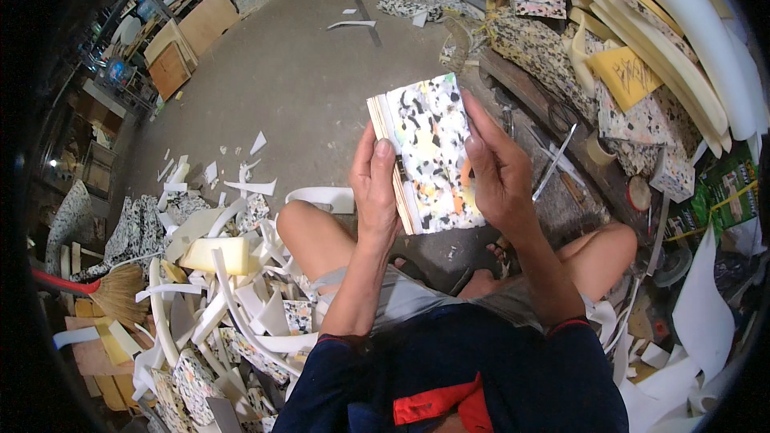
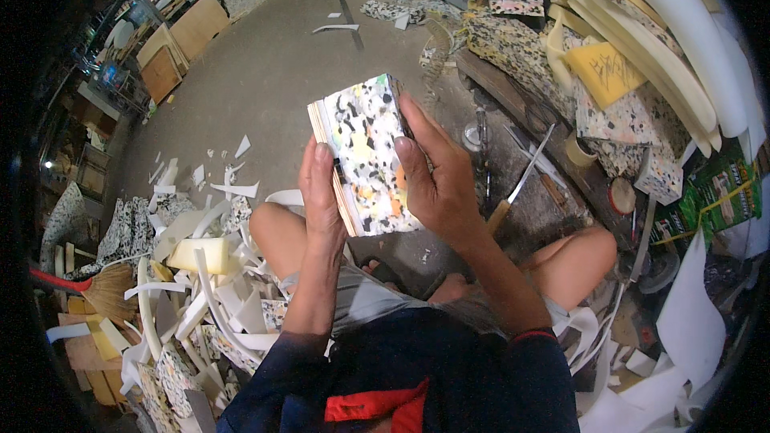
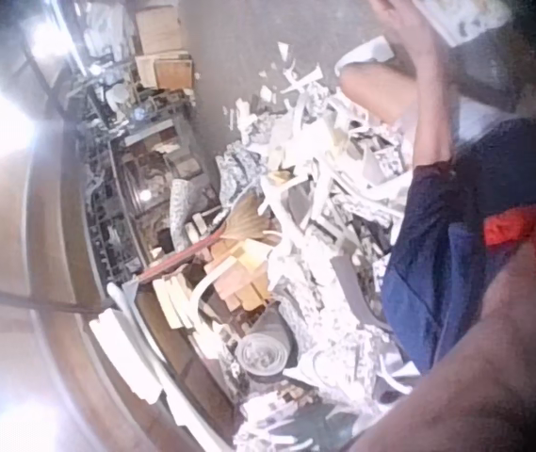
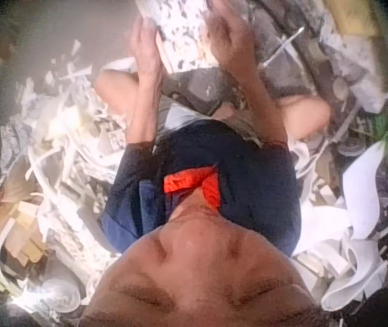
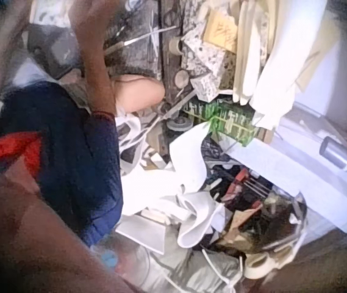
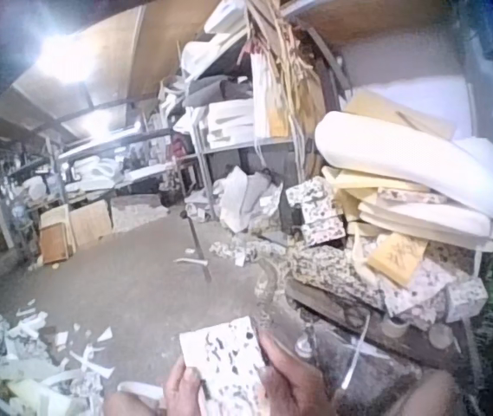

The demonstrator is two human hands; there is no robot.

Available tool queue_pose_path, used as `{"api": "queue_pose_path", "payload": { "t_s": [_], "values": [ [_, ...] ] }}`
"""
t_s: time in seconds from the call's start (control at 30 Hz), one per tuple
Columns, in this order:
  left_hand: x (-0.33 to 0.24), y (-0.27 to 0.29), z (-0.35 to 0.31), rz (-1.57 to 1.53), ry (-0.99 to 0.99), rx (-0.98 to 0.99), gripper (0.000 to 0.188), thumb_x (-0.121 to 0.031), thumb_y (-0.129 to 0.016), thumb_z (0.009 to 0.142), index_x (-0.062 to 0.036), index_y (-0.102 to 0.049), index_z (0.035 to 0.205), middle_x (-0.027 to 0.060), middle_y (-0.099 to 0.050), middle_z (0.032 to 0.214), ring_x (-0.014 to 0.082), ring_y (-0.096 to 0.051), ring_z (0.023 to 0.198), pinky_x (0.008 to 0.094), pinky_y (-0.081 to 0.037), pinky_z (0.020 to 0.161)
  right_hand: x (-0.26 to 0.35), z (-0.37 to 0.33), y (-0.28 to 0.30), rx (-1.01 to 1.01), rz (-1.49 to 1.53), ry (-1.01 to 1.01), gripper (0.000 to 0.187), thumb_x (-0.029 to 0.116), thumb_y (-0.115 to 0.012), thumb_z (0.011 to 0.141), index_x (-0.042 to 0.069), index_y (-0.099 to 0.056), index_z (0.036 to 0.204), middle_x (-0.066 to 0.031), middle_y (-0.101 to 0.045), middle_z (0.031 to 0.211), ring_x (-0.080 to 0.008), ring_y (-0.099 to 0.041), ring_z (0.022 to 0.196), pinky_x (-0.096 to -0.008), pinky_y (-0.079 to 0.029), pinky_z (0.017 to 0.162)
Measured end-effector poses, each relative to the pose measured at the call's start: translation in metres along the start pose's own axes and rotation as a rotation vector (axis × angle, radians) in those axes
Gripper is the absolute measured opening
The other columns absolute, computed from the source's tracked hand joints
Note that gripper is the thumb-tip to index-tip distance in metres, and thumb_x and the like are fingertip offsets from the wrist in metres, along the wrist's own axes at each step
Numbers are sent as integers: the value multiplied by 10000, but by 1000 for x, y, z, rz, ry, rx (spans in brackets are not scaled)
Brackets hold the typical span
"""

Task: The person sits on the floor and assembles small rectangular foam blocks by applying adhesive with a spray gun and pressing them together. They handle multiple blocks, spray adhesive on edges, and join them to form a larger unit.

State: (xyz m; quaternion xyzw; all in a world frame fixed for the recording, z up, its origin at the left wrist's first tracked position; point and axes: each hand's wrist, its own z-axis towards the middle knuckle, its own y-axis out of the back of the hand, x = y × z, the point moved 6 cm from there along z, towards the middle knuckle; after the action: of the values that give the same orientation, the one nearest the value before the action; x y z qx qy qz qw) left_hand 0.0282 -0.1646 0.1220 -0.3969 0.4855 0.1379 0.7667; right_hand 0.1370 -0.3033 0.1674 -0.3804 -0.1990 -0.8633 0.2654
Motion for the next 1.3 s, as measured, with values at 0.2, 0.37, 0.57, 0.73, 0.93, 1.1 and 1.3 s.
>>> {"api": "queue_pose_path", "payload": {
  "t_s": [0.2, 0.37, 0.57, 0.73, 0.93, 1.1, 1.3],
  "values": [
    [0, -2, 1, 4, 19, 17, 574, -250, -542, 1042, 75, -376, 1484, 171, -609, 1300, 166, -626, 1116, 299, -524, 937, -3, 0, -2, 31, 53, -27, 487, 224, -456, 1074, -116, -446, 1422, -332, -532, 1393, -362, -542, 1320, -367, -408, 1075],
    [2, -3, 2, -15, 4, -26, 573, -253, -543, 1042, 74, -381, 1483, 163, -612, 1302, 160, -622, 1126, 294, -509, 957, -10, 0, -3, 45, 26, -2, 514, 228, -455, 1073, -115, -404, 1452, -346, -531, 1382, -330, -568, 1290, -356, -418, 1054],
    [0, -2, 0, 95, -16, -44, 519, -241, -537, 1041, 80, -451, 1441, 148, -627, 1270, 158, -616, 1101, 288, -499, 940, -19, -4, -7, 128, 133, -153, 556, 159, -449, 1051, -100, -287, 1515, -346, -485, 1419, -347, -507, 1343, -364, -378, 1091],
    [8, -2, -1, 116, -21, -46, 489, -233, -530, 1043, 78, -481, 1416, 129, -640, 1233, 148, -615, 1069, 279, -496, 919, -16, -11, -22, 180, 46, -3, 659, 123, -473, 1009, -88, -171, 1555, -332, -238, 1583, -409, -224, 1503, -428, -175, 1215],
    [42, 25, 9, 6, 125, 1, 541, -365, -490, 1051, 58, -493, 1389, 143, -651, 1224, 177, -657, 1051, 305, -534, 919, -29, -10, -31, 259, 64, 8, 733, 347, -445, 1035, -108, -178, 1544, -341, -167, 1608, -438, -129, 1526, -457, -88, 1238],
    [80, 73, 58, -521, 470, 71, 579, -430, -448, 1037, 3, -485, 1419, 195, -614, 1343, 322, -647, 1171, 469, -527, 1024, -62, 15, 18, 178, 98, -170, 880, 587, -491, 995, -104, -302, 1507, -328, -347, 1542, -390, -297, 1486, -413, -190, 1228],
    [119, 119, 93, -904, 503, 95, 665, -490, -355, 1040, 10, -416, 1474, 233, -487, 1479, 369, -588, 1253, 514, -527, 1007, -142, -50, 33, 823, -631, -387, 607, 485, -726, 861, 9, -647, 1229, -256, -667, 1182, -386, -631, 1154, -456, -491, 967]
  ]
}}
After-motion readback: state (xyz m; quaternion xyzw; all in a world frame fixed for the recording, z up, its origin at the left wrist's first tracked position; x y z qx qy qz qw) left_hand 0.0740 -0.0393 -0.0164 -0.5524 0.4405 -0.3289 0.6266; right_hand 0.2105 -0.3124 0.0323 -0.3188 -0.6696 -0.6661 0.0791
